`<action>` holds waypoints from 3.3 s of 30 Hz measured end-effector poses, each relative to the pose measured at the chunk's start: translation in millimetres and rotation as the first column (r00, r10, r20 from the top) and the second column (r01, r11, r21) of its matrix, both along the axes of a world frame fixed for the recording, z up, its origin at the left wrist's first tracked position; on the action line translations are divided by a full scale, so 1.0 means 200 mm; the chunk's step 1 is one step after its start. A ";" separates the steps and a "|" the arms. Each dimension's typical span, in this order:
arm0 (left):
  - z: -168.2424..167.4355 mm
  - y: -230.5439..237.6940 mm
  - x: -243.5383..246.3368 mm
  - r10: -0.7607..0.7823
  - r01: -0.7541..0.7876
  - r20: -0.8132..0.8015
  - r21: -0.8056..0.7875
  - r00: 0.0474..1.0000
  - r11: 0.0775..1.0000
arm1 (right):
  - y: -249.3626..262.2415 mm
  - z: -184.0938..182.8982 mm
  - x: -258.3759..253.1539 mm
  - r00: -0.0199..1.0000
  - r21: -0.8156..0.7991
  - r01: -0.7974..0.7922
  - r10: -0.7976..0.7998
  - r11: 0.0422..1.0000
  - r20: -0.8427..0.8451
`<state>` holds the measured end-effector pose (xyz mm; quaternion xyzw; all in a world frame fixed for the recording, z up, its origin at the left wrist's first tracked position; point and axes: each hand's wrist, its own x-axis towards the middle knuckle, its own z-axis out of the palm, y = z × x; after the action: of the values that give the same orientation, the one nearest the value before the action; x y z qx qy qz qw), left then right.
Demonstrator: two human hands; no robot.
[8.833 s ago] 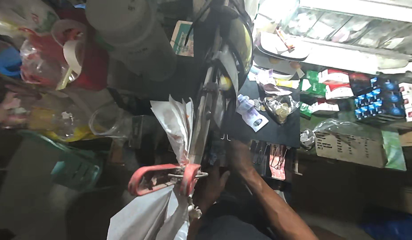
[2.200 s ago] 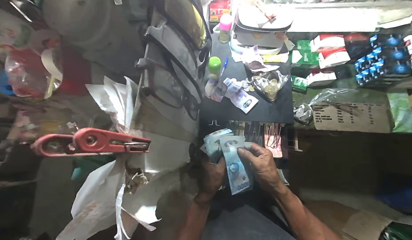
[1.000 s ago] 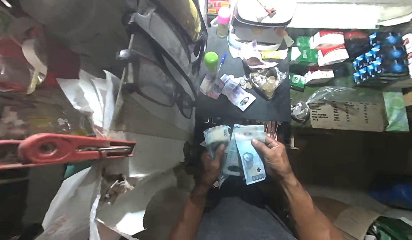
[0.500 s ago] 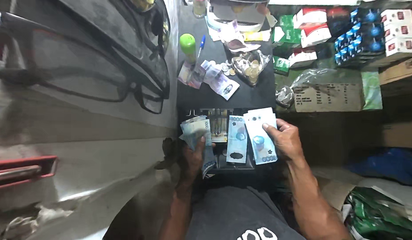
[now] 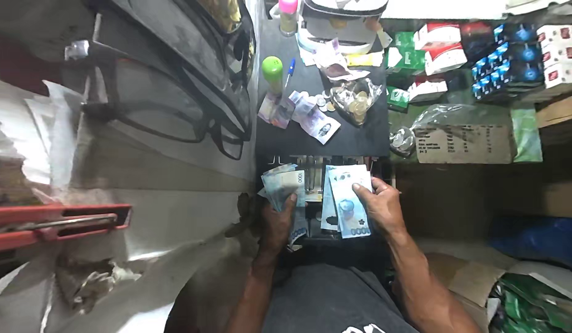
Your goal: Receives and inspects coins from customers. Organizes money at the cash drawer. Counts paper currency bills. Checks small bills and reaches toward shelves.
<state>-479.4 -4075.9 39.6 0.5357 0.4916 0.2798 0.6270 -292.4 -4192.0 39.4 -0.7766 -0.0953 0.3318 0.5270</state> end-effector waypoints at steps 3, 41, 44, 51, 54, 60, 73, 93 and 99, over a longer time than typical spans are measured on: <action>0.00 0.00 0.00 0.006 -0.006 -0.017 -0.004 1.000 1.000 | 0.02 -0.03 0.03 0.992 -0.176 -0.092 0.105 0.980 0.067; -0.04 -0.01 -0.11 0.064 -0.065 -0.121 -0.007 0.991 0.998 | 0.35 0.16 0.20 -0.576 -0.767 -0.638 0.705 -0.072 0.414; -0.02 0.00 -0.09 0.027 -0.024 -0.196 0.017 0.980 1.000 | 0.28 0.20 0.26 -0.476 -0.680 -0.733 0.686 0.036 0.550; 0.05 -0.04 0.02 -0.032 0.032 0.004 -0.001 0.999 1.000 | -0.02 0.25 0.21 0.656 0.228 -0.753 0.676 0.617 0.336; 0.05 -0.08 0.08 -0.065 0.065 0.055 0.002 0.996 0.998 | -0.07 0.10 0.00 0.911 0.367 -0.407 0.402 0.837 0.093; 0.02 -0.13 0.15 -0.163 0.162 0.045 0.013 0.986 0.987 | -0.05 0.05 -0.08 0.979 0.343 -0.160 0.193 0.926 -0.062; 0.02 -0.03 0.07 -0.029 0.031 0.026 -0.067 0.999 0.997 | -0.14 -0.03 0.14 0.964 0.104 -0.204 0.182 0.973 0.194; 0.05 -0.07 0.12 -0.120 0.137 0.205 -0.066 0.971 0.988 | -0.04 0.03 -0.08 0.992 0.472 0.062 -0.003 0.879 -0.125; 0.05 -0.03 0.11 -0.095 0.097 0.158 -0.008 0.983 0.995 | -0.08 0.04 -0.07 0.976 0.490 0.048 0.065 0.870 -0.210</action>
<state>-456.7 -4081.2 49.1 0.5300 0.4163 0.2868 0.6808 -306.9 -4208.5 46.6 -0.5748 -0.1213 0.3825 0.7131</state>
